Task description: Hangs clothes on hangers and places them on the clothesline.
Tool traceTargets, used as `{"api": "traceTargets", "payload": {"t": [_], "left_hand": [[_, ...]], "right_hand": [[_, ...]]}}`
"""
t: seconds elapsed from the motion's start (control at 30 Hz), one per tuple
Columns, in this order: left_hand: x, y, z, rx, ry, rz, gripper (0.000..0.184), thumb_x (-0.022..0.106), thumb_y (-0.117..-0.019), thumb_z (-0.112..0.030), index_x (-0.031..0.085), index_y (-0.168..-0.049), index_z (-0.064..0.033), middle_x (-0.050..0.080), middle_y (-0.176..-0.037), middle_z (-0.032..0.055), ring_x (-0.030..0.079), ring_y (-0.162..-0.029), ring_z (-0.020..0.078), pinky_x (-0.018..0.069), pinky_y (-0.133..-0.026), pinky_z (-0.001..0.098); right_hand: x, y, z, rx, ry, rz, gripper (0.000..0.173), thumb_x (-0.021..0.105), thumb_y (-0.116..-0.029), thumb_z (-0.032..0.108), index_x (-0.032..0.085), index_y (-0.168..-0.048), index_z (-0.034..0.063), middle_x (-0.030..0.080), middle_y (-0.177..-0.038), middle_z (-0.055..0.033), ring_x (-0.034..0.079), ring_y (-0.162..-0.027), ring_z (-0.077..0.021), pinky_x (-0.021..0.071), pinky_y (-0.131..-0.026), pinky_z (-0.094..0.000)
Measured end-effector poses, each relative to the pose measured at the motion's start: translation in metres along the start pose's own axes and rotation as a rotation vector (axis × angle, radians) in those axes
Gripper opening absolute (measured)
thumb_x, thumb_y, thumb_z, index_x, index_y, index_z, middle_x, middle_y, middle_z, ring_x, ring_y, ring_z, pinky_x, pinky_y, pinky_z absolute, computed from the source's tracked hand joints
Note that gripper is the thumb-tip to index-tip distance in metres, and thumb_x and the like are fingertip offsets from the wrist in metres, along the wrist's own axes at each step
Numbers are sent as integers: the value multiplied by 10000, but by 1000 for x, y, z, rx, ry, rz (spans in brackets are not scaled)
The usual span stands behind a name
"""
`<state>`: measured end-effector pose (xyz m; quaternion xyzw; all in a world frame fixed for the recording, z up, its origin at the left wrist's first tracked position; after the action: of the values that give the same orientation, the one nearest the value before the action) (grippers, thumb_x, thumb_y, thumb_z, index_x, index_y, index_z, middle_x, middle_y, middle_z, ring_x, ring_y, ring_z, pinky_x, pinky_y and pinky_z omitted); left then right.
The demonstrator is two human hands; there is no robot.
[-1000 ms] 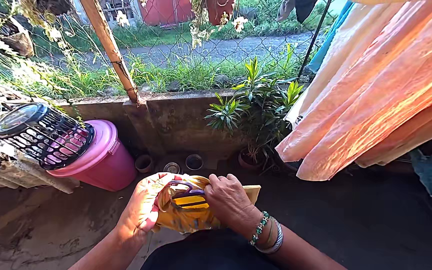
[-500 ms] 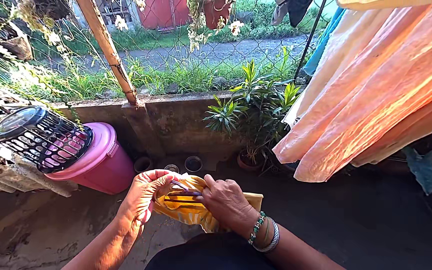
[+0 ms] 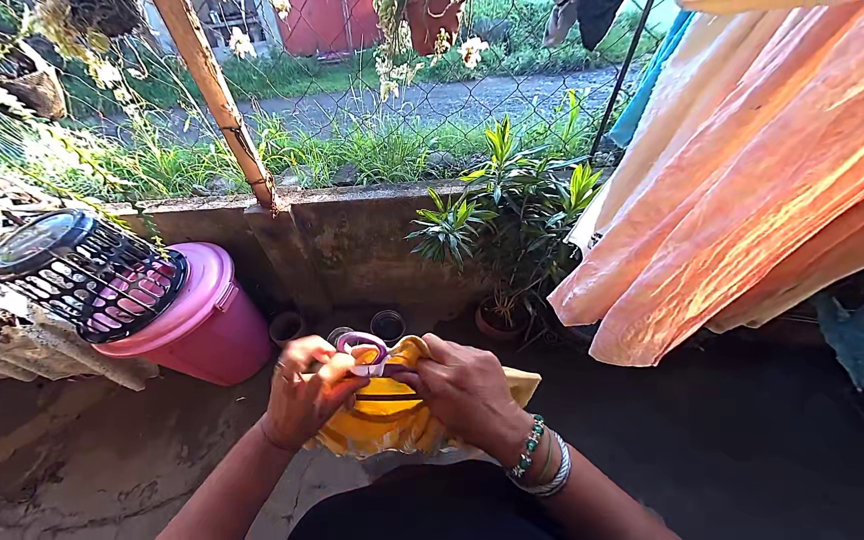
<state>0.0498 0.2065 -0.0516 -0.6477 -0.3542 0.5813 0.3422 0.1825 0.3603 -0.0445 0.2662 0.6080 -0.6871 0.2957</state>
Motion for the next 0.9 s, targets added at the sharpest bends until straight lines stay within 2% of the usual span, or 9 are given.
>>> {"api": "traceTargets", "payload": {"t": [0.1, 0.2, 0.27, 0.37, 0.4, 0.47, 0.53, 0.63, 0.9], "left_hand": [[5, -1, 24, -236, 179, 222, 806, 618, -894, -696, 580, -1278, 13, 677, -1130, 157, 687, -992, 155, 595, -851, 316], [18, 1, 13, -238, 281, 440, 376, 624, -991, -367, 716, -1000, -2, 736, -840, 110, 719, -783, 151, 588, -744, 319], [12, 1, 20, -324, 265, 427, 296, 603, -1002, -286, 743, -1001, -24, 748, -850, 74, 722, -784, 132, 598, -757, 328], [-5, -2, 36, -408, 304, 340, 327, 653, -986, -345, 731, -1043, -33, 750, -873, 15, 699, -776, 16, 591, -753, 209], [-9, -3, 37, -406, 308, 322, 336, 670, -975, -357, 731, -1038, -32, 749, -874, 17, 692, -782, -1, 578, -755, 185], [-15, -5, 34, -355, 267, 302, 334, 689, -965, -352, 740, -1030, -29, 749, -896, 38, 679, -832, -10, 543, -799, 151], [-21, -7, 30, -265, 149, 310, 334, 659, -984, -319, 742, -1069, -7, 758, -950, 97, 710, -893, 81, 549, -855, 200], [-33, -11, 27, -192, -36, 350, 358, 595, -992, -282, 721, -1127, 24, 753, -981, 171, 742, -887, 245, 583, -825, 327], [-83, -27, 20, -202, -220, 204, 402, 602, -999, -381, 747, -1072, -13, 750, -886, 176, 724, -765, 239, 558, -682, 320]], "right_hand": [[-12, -7, 0, -59, 19, -53, 546, 462, -1070, 430, 640, -702, 68, 622, -750, -97, 618, -603, -238, 480, -481, -360], [-4, -9, -6, -80, -115, 3, 471, 522, -1050, 428, 673, -786, 68, 628, -812, -119, 629, -637, -249, 498, -503, -369], [-2, -6, -21, -67, -359, 130, 306, 681, -967, 358, 735, -1149, 117, 669, -1054, -166, 677, -816, -286, 566, -638, -438], [2, 3, -52, 7, -463, 215, 606, 735, -913, 156, 541, -1486, 196, 659, -1245, -172, 688, -1037, -317, 586, -849, -508], [5, 9, -63, 30, -418, 182, 552, 693, -921, 91, 563, -1456, 133, 696, -1151, -182, 709, -983, -329, 591, -828, -510], [9, 20, -81, 63, -365, 106, 197, 648, -955, 96, 724, -1123, 26, 726, -920, -154, 722, -823, -284, 595, -749, -446], [1, 19, -89, 50, -369, 114, 160, 644, -964, 135, 751, -944, 18, 727, -839, -111, 713, -770, -208, 588, -737, -360], [-22, 12, -87, 54, -373, 97, 224, 610, -999, 183, 783, -958, 48, 762, -875, -67, 725, -815, -118, 579, -795, -255], [-47, 15, -105, 127, -424, -215, 284, 571, -1035, 182, 770, -952, -4, 753, -911, -67, 692, -882, -19, 555, -836, -189]]}}
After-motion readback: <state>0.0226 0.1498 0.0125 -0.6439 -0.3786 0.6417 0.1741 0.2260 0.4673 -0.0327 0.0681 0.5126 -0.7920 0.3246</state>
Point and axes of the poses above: each hand's wrist, its own y-axis away from the middle knuckle, its own x-axis out of the palm, z = x × y, the point moved 6 cm from there along -y, towards the middle knuckle
